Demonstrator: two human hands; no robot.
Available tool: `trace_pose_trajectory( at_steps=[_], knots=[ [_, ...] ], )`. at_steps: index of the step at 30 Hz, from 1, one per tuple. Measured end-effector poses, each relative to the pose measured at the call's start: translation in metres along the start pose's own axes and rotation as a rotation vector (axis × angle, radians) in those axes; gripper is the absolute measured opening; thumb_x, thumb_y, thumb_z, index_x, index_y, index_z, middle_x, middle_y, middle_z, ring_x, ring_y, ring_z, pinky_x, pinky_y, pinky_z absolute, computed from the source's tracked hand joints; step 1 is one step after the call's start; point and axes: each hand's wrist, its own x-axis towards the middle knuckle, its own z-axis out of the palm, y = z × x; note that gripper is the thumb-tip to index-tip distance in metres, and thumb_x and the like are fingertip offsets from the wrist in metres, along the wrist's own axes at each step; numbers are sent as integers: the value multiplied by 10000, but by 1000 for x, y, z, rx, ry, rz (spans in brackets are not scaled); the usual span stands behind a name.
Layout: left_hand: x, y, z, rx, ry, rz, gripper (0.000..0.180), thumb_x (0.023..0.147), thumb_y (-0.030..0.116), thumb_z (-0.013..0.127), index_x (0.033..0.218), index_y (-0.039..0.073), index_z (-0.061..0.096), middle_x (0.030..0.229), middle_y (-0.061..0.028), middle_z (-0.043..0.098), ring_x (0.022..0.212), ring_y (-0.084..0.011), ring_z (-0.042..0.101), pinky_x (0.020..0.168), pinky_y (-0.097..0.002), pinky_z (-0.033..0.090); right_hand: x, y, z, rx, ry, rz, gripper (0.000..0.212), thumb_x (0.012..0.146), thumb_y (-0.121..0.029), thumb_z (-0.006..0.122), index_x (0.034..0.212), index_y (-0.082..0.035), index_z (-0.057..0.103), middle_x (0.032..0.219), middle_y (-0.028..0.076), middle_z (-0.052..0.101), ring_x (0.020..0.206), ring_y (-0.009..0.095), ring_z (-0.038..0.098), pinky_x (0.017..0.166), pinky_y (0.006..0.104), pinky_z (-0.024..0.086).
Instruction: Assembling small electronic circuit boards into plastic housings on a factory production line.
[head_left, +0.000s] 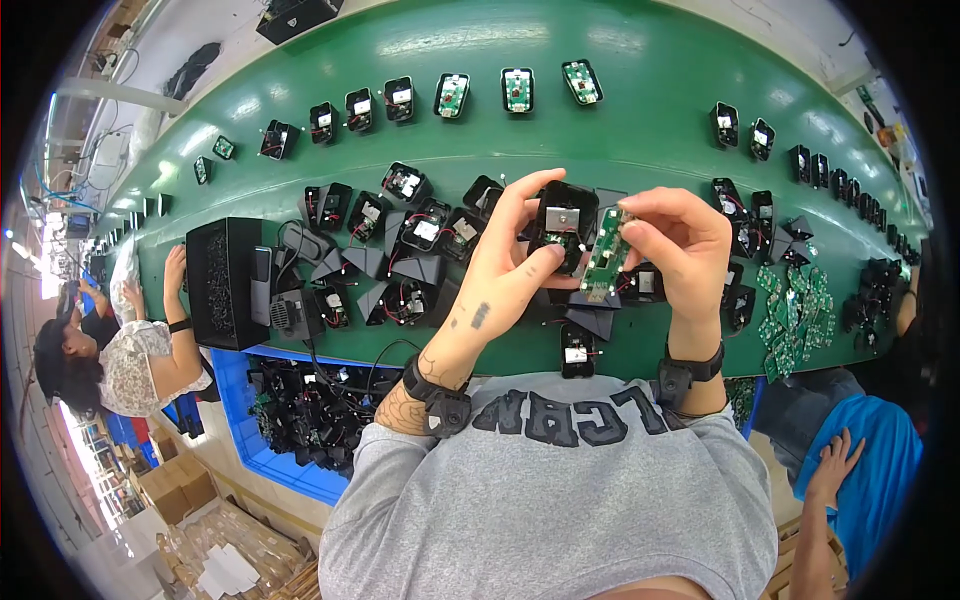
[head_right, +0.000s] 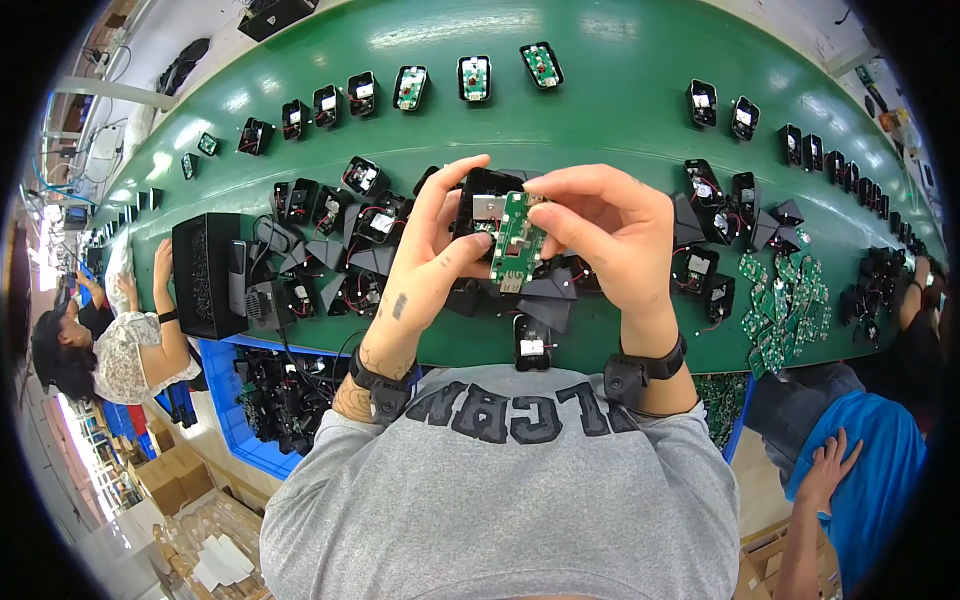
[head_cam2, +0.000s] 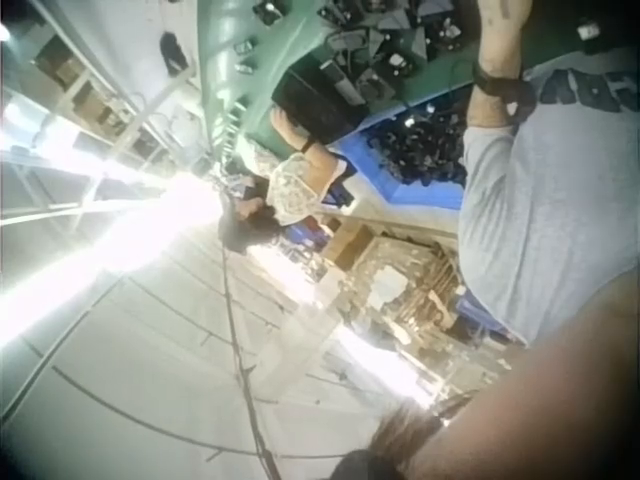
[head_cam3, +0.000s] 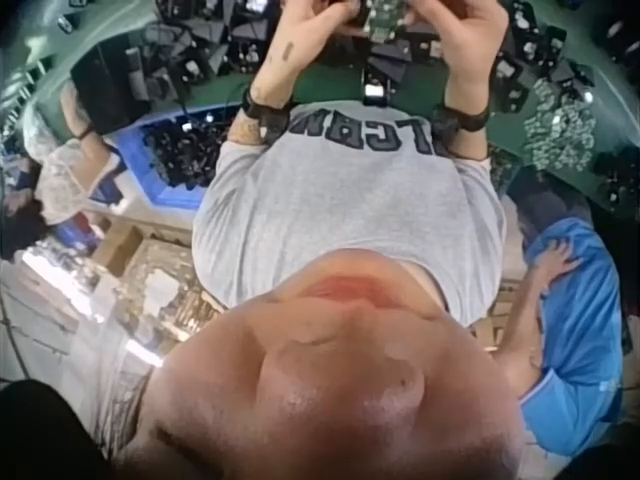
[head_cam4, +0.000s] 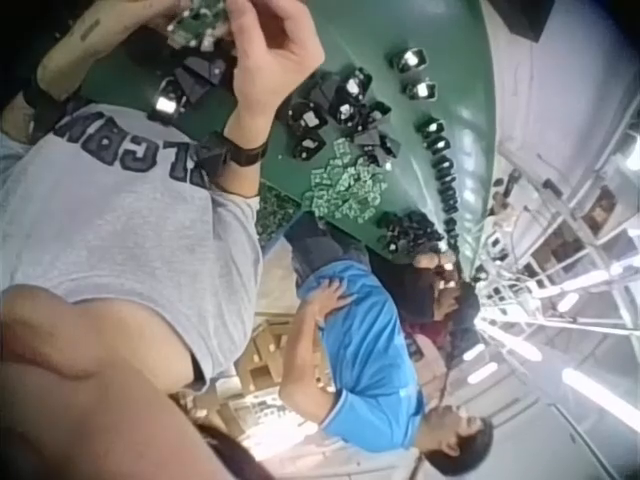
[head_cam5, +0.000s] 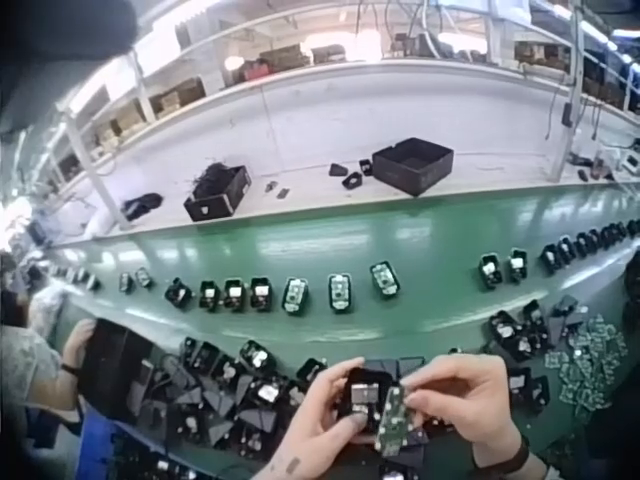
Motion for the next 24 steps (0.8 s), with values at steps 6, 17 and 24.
trace_pose_trajectory(
  at_steps=[6, 17, 24],
  knots=[
    [-1, -2, 6, 7, -26, 26, 624, 849, -83, 450, 1415, 142, 320, 1197, -104, 457, 1003, -178, 611, 813, -330, 587, -4, 2, -1, 24, 1, -3, 180, 807, 90, 647, 979, 40, 665, 863, 100, 667, 627, 114, 627, 529, 209, 517],
    [-4, 1, 8, -111, -61, -53, 737, 750, -52, 467, 1439, 149, 297, 1250, -124, 446, 1066, -213, 591, 839, -373, 572, -4, 4, -1, -89, 27, 25, 181, 825, 64, 658, 1000, 24, 680, 859, 77, 673, 650, 97, 632, 549, 202, 511],
    [-5, -6, 13, -148, -131, 51, 871, 636, -4, 499, 1463, 113, 250, 1266, -162, 471, 1110, -275, 568, 909, -429, 535, -5, 3, 2, -298, 27, -30, 182, 825, 50, 664, 1001, 13, 691, 860, 66, 669, 647, 96, 625, 555, 204, 499]
  ],
)
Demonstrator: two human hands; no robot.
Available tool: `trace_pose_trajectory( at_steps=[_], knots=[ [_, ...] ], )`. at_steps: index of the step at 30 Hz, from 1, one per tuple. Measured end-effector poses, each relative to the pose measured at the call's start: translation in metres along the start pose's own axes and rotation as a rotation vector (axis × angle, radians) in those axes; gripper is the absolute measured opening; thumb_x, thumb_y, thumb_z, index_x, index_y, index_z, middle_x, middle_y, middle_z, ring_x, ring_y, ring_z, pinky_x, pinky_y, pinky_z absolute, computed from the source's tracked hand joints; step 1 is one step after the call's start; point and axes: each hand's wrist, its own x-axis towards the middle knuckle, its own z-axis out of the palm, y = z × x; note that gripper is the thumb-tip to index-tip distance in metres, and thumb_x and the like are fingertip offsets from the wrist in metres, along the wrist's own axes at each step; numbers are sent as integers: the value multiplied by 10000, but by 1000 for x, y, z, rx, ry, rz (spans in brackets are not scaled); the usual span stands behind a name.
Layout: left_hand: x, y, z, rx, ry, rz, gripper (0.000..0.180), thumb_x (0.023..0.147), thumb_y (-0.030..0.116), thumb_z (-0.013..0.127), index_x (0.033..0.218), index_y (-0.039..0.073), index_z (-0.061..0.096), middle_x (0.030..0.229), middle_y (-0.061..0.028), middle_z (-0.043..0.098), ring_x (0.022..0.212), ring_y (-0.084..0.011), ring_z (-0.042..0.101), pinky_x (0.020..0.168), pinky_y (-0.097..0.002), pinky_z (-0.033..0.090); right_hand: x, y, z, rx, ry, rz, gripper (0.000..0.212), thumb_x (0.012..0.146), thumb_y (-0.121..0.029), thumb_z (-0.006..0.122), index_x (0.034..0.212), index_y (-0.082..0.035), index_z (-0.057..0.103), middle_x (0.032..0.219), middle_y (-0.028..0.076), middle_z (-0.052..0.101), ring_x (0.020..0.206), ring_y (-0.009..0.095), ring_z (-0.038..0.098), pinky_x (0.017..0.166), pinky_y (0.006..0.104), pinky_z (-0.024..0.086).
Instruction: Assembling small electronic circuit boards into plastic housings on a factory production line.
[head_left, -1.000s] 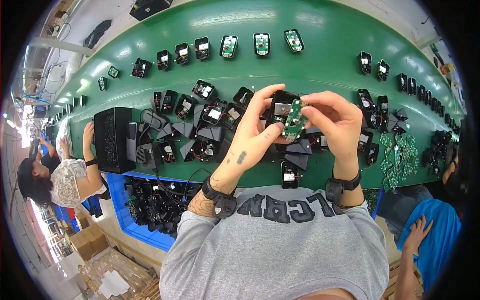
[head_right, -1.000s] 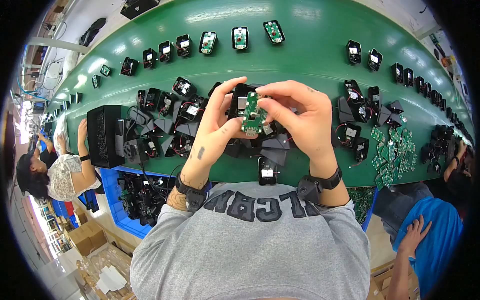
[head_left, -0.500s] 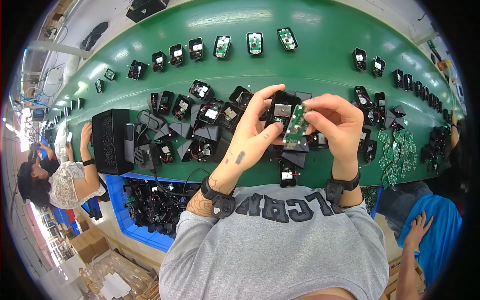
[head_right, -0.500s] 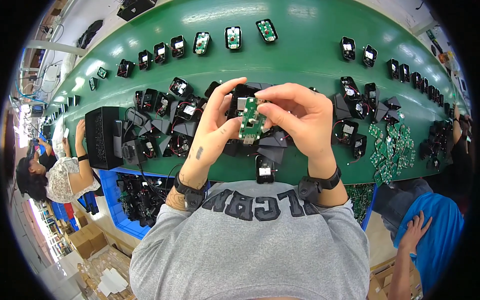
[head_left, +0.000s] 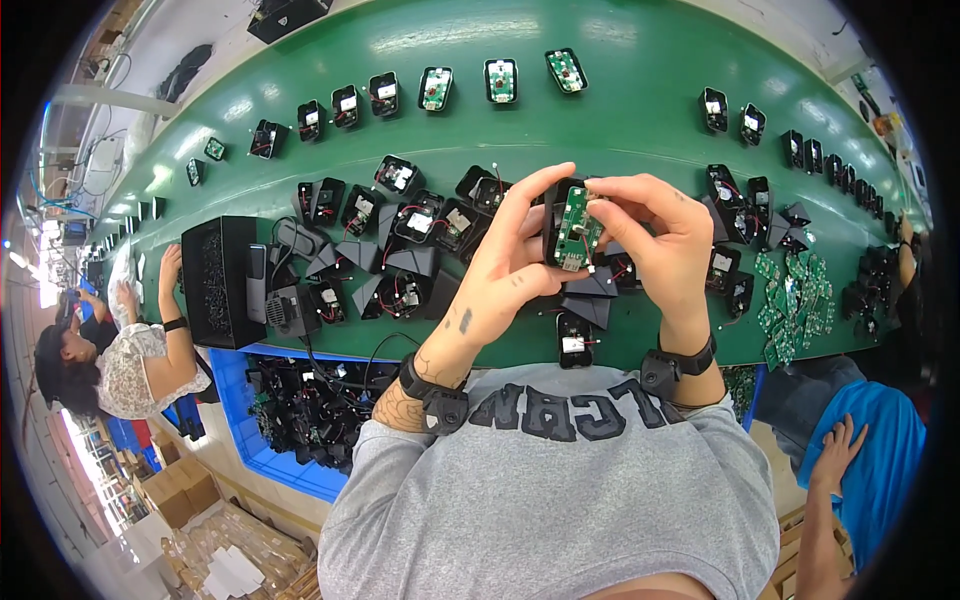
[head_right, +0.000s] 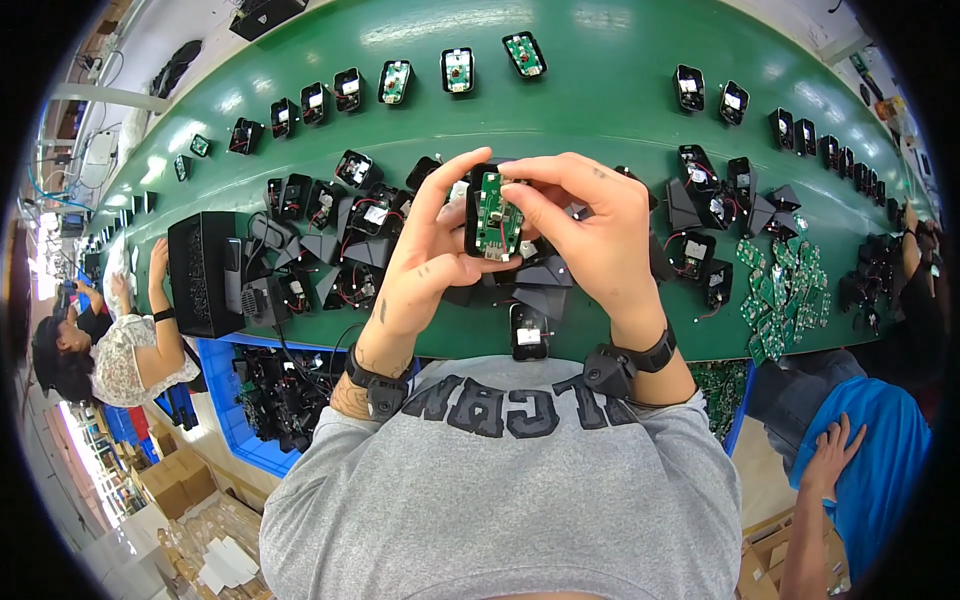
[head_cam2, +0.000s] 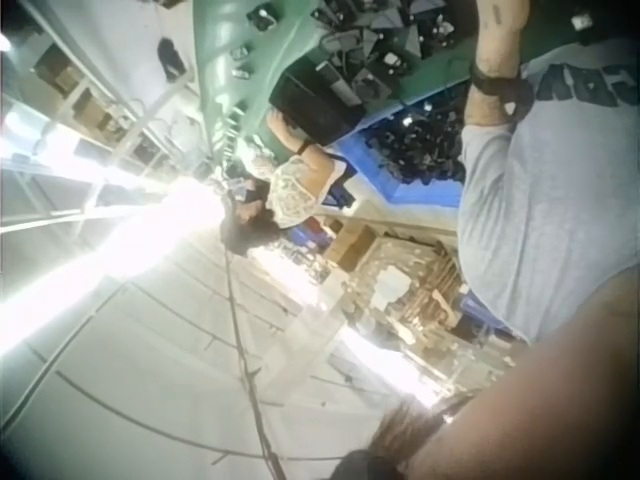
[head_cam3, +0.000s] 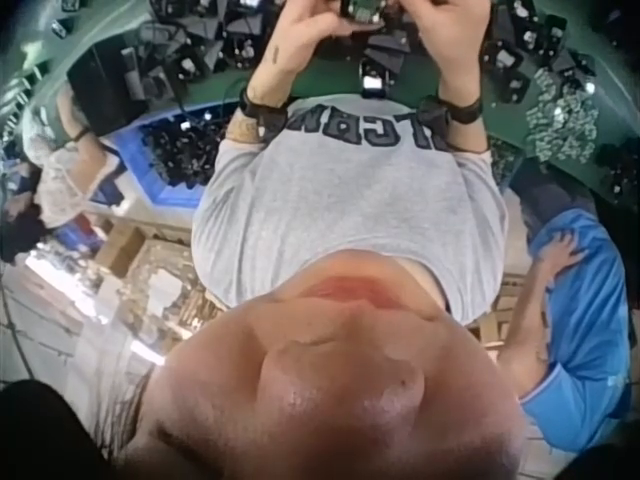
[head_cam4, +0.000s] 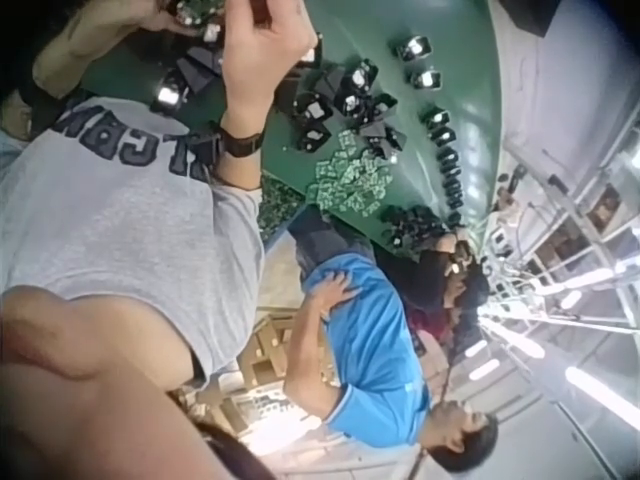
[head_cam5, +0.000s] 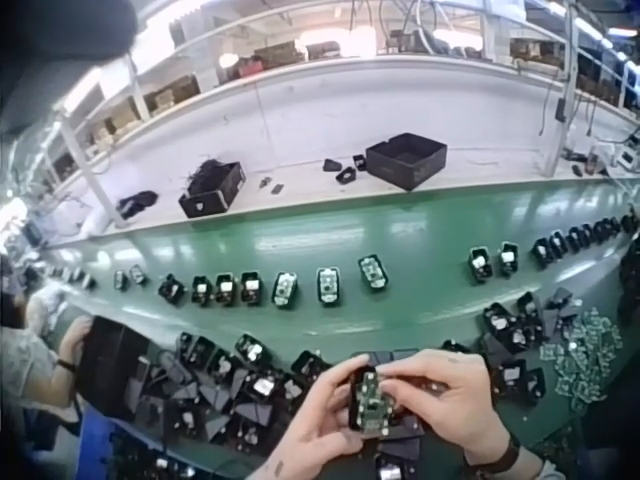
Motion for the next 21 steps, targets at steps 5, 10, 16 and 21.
trace_pose_trajectory(
  at_steps=[5, 10, 16, 21],
  knots=[
    [-1, -8, 1, 16, -20, 74, 740, 790, -36, 517, 1460, 121, 247, 1261, -147, 464, 1136, -220, 556, 919, -369, 518, 0, 4, 2, -240, 73, -302, 234, 765, 73, 687, 983, -12, 701, 897, 80, 637, 699, 108, 616, 566, 213, 484],
    [0, -10, 7, 43, -9, 47, 652, 892, -31, 525, 1464, 99, 239, 1276, -138, 464, 1118, -205, 560, 943, -351, 495, -2, 8, -2, -386, 139, -370, 246, 733, 66, 708, 962, -23, 700, 999, 85, 607, 838, 147, 613, 689, 255, 495],
    [0, -14, 11, 36, -65, 63, 639, 932, -23, 459, 1500, 89, 189, 1362, -124, 425, 1217, -183, 475, 985, -337, 456, -5, 17, 6, -75, 122, -179, 332, 803, 6, 674, 1130, 8, 616, 1093, 85, 606, 968, 171, 598, 864, 293, 473],
    [1, -16, 8, 332, -68, 150, 649, 919, -81, 382, 1507, 94, 172, 1515, -88, 262, 1302, -209, 393, 1013, -342, 443, -8, 13, -7, 323, -152, 250, 384, 906, -71, 616, 1270, 20, 533, 1187, 101, 599, 1011, 126, 597, 852, 257, 507]
  ],
)
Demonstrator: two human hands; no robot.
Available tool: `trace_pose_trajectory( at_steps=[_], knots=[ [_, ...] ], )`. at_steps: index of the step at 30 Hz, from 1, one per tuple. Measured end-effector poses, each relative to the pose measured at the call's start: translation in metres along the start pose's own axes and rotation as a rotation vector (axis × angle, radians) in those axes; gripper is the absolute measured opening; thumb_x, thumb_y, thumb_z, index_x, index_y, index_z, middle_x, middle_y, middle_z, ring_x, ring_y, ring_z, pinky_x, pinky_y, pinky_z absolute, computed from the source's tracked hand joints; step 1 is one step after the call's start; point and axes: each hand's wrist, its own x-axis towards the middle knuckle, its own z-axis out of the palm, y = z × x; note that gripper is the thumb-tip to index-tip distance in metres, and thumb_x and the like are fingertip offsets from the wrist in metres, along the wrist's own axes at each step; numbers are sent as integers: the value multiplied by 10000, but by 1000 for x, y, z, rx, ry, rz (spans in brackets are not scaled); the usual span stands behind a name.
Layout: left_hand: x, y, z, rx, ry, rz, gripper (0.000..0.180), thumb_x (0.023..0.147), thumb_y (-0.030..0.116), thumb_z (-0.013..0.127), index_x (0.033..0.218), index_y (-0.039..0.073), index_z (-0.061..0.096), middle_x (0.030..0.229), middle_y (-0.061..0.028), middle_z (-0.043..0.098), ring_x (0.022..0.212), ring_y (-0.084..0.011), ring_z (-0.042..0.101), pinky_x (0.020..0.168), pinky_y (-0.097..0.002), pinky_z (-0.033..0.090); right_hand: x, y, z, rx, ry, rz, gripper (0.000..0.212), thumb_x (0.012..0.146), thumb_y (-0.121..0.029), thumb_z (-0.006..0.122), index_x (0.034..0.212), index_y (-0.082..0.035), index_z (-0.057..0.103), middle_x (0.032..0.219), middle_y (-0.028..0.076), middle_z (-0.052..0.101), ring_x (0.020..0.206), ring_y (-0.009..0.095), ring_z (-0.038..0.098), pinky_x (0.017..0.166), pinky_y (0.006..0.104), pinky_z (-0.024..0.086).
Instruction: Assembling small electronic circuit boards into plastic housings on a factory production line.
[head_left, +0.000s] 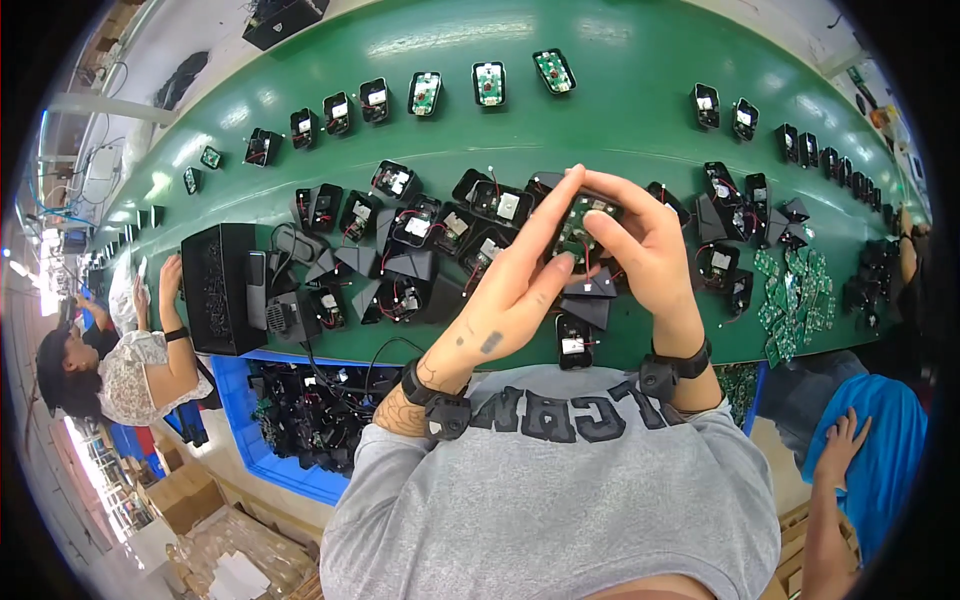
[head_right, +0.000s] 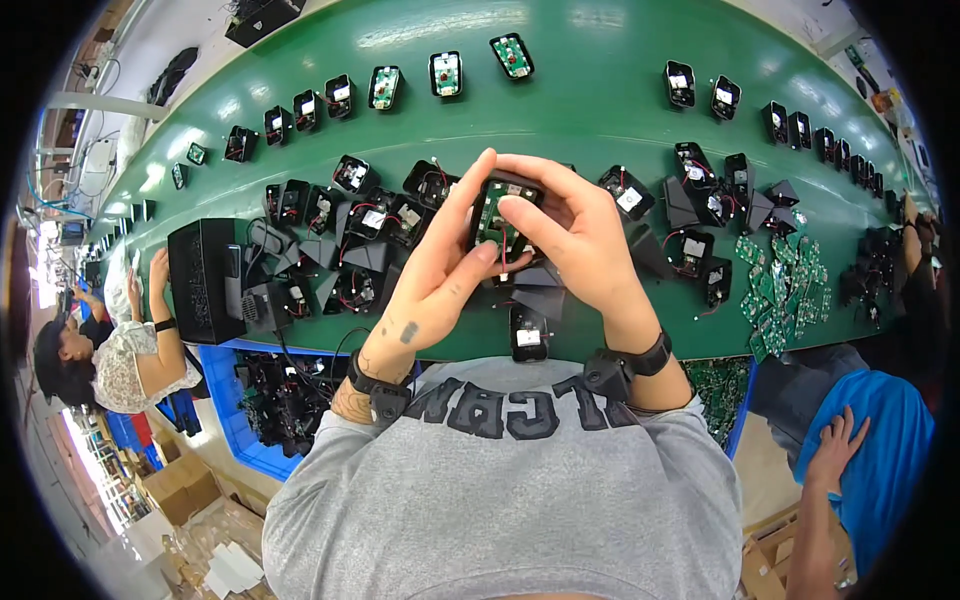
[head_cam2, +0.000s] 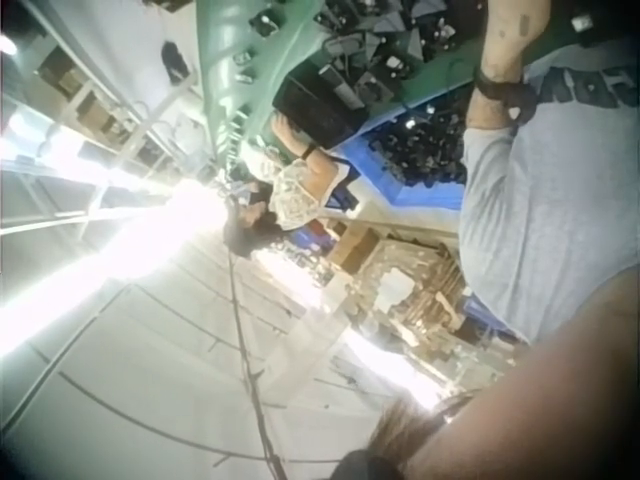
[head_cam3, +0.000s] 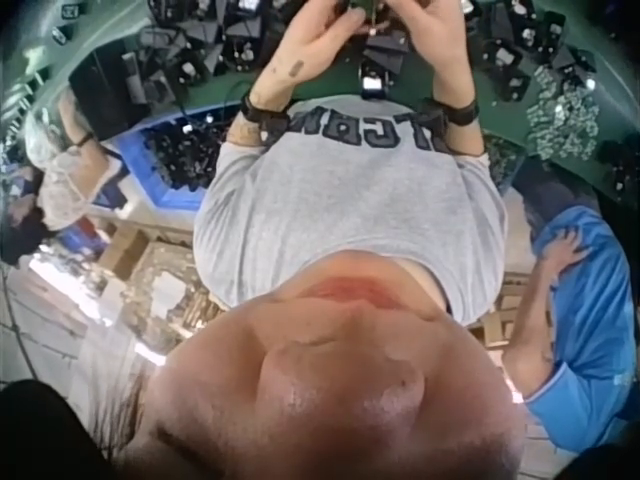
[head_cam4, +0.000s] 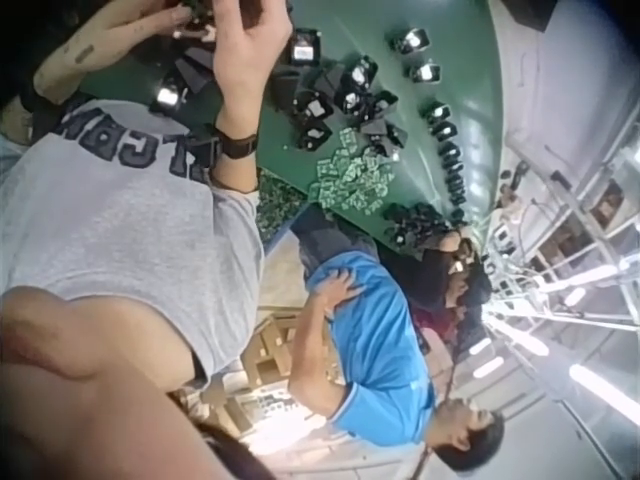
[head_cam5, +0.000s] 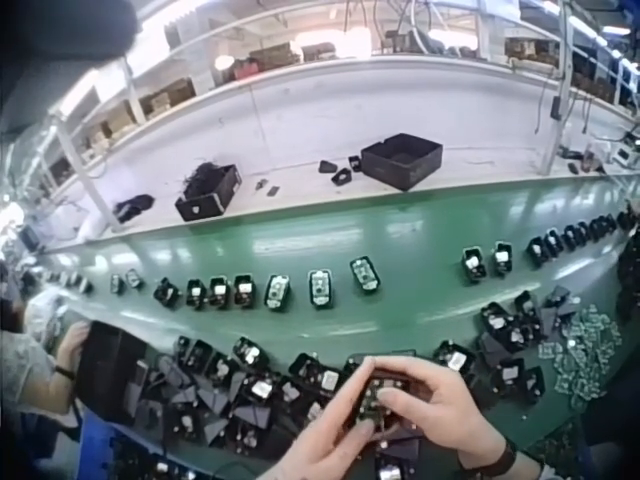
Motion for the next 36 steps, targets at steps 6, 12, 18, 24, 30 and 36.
trace_pose_trajectory(
  at_steps=[6, 12, 18, 24, 30, 36],
  knots=[
    [3, 6, 6, -184, 7, -108, 645, 913, -111, 334, 1502, 105, 187, 1530, -85, 211, 1327, -225, 361, 1017, -371, 463, -2, -3, 0, 7, -2, -24, 426, 892, -46, 626, 1298, 22, 514, 1175, 94, 605, 1019, 131, 596, 866, 265, 508],
    [3, 4, 11, -181, 19, -58, 624, 902, -136, 340, 1472, 105, 259, 1468, -92, 290, 1308, -219, 386, 998, -376, 483, -4, 3, -1, 23, 14, -102, 448, 851, 28, 607, 1287, 57, 510, 1262, 146, 579, 1068, 175, 591, 848, 274, 518],
    [8, -6, 16, -139, 60, 30, 557, 899, -150, 347, 1394, 104, 329, 1344, -91, 389, 1248, -198, 444, 972, -356, 503, -1, -8, -1, -99, 30, -141, 467, 824, 31, 638, 1276, 45, 524, 1219, 121, 593, 1064, 164, 580, 885, 297, 492],
    [18, -26, 15, 68, 213, 175, 490, 907, -87, 493, 1346, 98, 376, 1173, -72, 467, 990, -109, 557, 789, -228, 519, -2, -4, -7, -429, 275, -203, 418, 686, -35, 768, 1070, -14, 605, 1052, 52, 620, 985, 154, 609, 906, 296, 477],
    [21, -30, 11, 238, 252, 150, 537, 854, -125, 508, 1330, 101, 408, 1113, -79, 514, 883, -82, 542, 659, -209, 487, 5, 0, -9, -623, 200, -348, 260, 720, -45, 698, 958, 51, 654, 923, 102, 671, 889, 185, 628, 815, 306, 484],
    [27, -29, 12, -71, 234, 50, 537, 900, -87, 483, 1359, 105, 281, 1185, -118, 474, 1050, -170, 582, 859, -303, 541, 9, 5, -19, -459, 225, -400, 223, 824, -1, 556, 1013, 36, 668, 996, 128, 663, 941, 208, 617, 810, 296, 489]
  ],
)
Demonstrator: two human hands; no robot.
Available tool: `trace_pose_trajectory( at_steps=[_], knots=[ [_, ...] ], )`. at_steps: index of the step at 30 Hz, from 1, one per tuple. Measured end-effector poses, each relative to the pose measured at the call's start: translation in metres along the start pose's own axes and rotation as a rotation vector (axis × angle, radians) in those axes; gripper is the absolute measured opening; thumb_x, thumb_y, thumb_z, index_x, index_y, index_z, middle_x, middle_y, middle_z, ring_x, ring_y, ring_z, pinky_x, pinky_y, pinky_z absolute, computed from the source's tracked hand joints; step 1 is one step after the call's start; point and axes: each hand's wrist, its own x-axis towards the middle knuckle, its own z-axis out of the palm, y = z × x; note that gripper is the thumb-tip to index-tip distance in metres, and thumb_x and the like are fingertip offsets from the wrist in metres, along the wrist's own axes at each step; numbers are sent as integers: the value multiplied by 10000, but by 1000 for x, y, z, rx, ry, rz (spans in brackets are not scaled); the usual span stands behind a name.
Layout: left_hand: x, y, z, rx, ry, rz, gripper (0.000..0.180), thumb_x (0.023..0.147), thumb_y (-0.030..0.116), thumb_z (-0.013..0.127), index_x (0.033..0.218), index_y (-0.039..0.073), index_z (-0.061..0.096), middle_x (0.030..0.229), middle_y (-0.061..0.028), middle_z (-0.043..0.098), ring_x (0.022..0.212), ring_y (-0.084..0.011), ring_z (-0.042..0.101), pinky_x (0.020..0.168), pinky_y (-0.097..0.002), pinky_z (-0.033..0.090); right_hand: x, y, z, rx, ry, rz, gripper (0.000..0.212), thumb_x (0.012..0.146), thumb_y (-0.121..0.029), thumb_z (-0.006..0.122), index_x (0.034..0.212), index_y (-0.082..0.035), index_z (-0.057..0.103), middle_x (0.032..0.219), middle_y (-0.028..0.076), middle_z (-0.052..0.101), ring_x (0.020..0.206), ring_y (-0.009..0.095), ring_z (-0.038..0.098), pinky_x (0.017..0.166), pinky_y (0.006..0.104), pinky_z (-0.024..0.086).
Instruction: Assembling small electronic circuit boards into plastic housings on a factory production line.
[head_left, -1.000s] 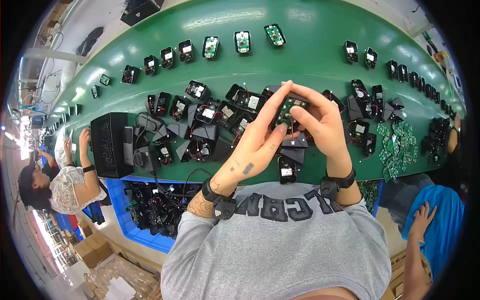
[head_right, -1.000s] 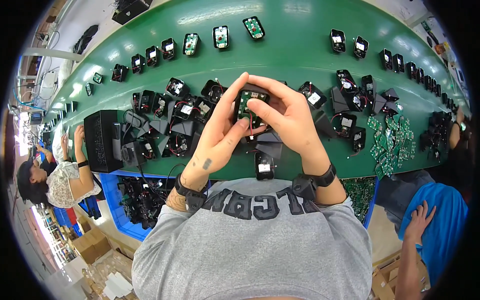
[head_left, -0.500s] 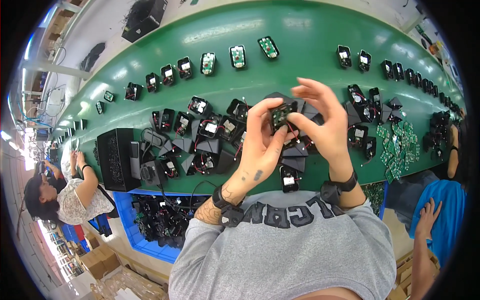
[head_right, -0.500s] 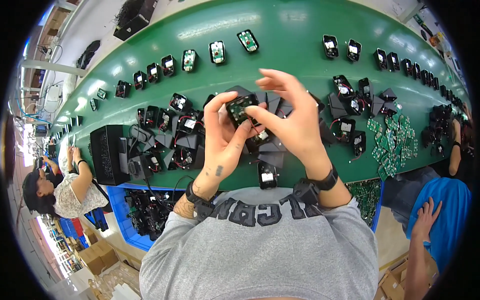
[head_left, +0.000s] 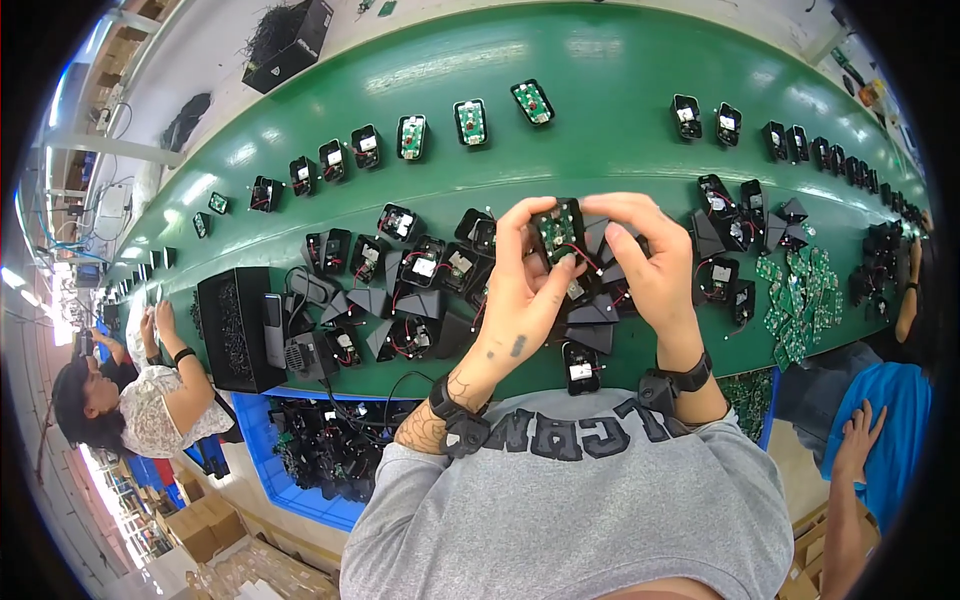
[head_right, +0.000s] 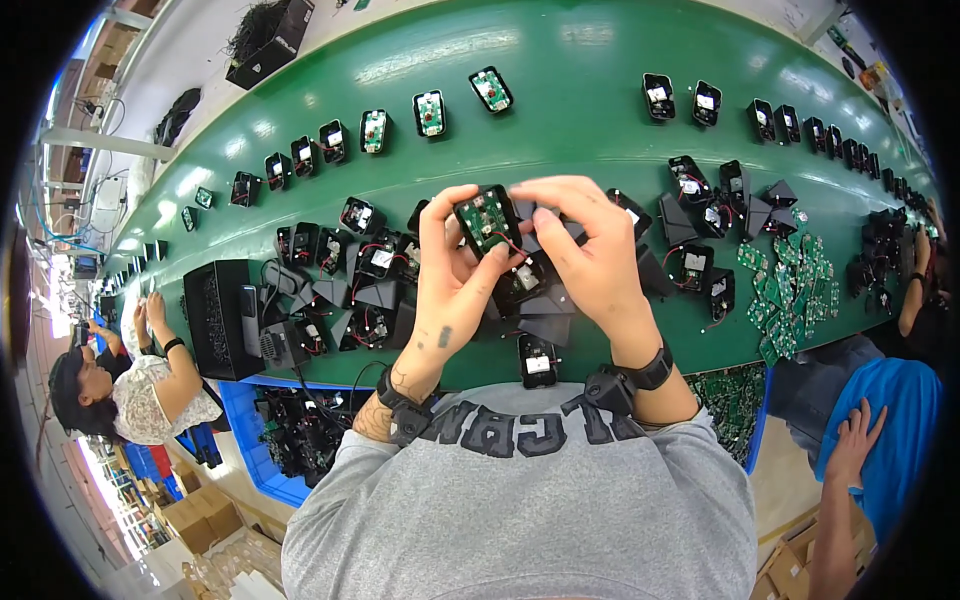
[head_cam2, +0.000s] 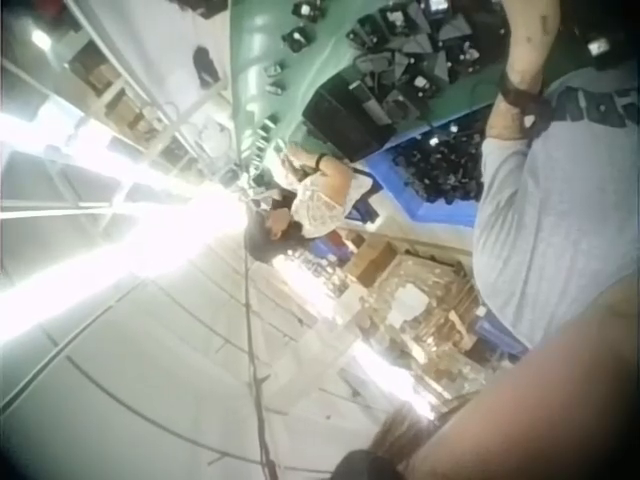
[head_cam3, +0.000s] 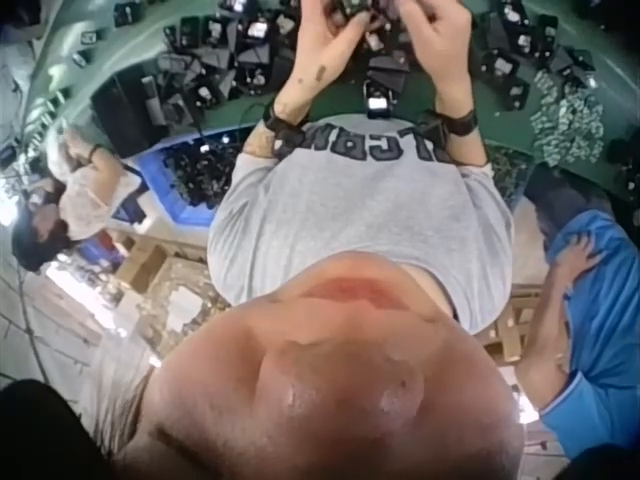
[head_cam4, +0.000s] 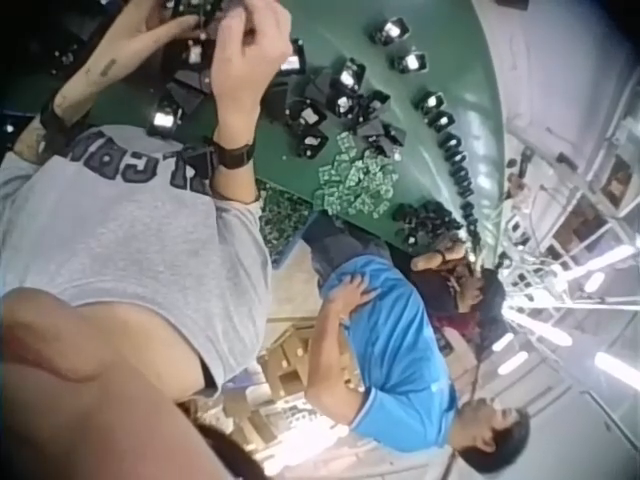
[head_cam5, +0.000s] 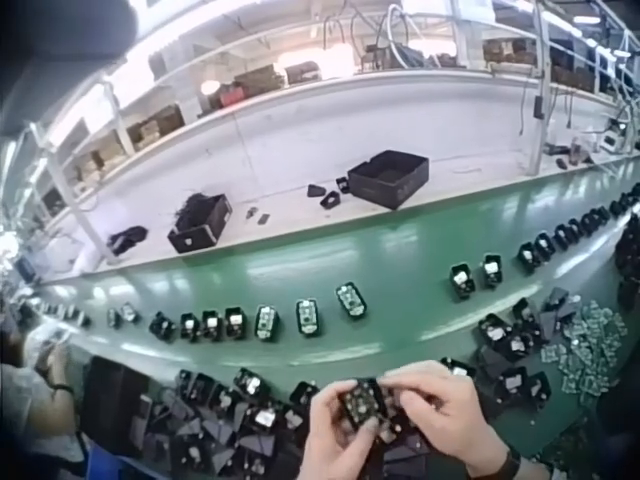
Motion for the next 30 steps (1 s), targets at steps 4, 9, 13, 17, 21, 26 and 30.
trace_pose_trajectory(
  at_steps=[4, 9, 13, 17, 21, 26, 30],
  knots=[
    [1, 12, 2, -308, -27, -207, 624, 900, -63, 514, 1377, 152, 175, 1192, -140, 487, 1113, -266, 583, 887, -371, 545, -7, 10, -13, -49, 33, -59, 241, 780, 29, 621, 1013, 12, 682, 1010, 124, 651, 947, 206, 602, 807, 295, 483],
    [2, 7, 4, -318, -16, -178, 638, 887, -35, 562, 1359, 167, 184, 1202, -139, 495, 1078, -242, 583, 875, -371, 547, -14, 9, -7, -36, -35, -146, 311, 630, 4, 756, 936, -46, 726, 885, 52, 647, 901, 225, 581, 885, 396, 450],
    [1, -4, 8, -282, -37, -108, 632, 892, -36, 575, 1337, 150, 167, 1195, -166, 466, 1032, -210, 595, 853, -360, 569, -13, 13, -3, -99, -13, -251, 282, 629, -13, 766, 903, -72, 739, 861, 35, 645, 914, 225, 581, 919, 425, 437],
    [1, -1, 15, -235, -8, -109, 641, 888, -30, 581, 1337, 137, 155, 1199, -179, 475, 927, -199, 639, 747, -327, 593, -15, 13, -1, -50, 39, -219, 247, 635, -26, 768, 873, -86, 736, 866, 33, 662, 963, 240, 585, 949, 452, 426],
    [0, 9, 16, -107, -52, -233, 654, 862, -34, 595, 1347, 131, 189, 1089, -155, 542, 636, -154, 633, 485, -231, 516, -19, 17, -6, -88, 51, -271, 164, 698, -28, 742, 857, -62, 718, 863, 47, 684, 1015, 264, 583, 962, 449, 421],
    [5, 10, 17, -354, -73, -350, 709, 850, -6, 629, 1393, 136, 195, 1063, -132, 555, 532, -122, 580, 357, -195, 375, -24, 18, 0, 211, 105, -106, 86, 820, -57, 660, 882, -10, 697, 864, 52, 689, 1040, 277, 572, 990, 468, 398],
    [-1, -1, 15, -569, -95, -437, 660, 836, 5, 598, 1361, 168, 233, 971, -76, 519, 464, -124, 514, 334, -197, 275, -19, 13, -2, 91, 72, -193, 123, 872, -69, 584, 891, 0, 685, 820, 50, 668, 1044, 275, 561, 1034, 513, 348]
  ],
)
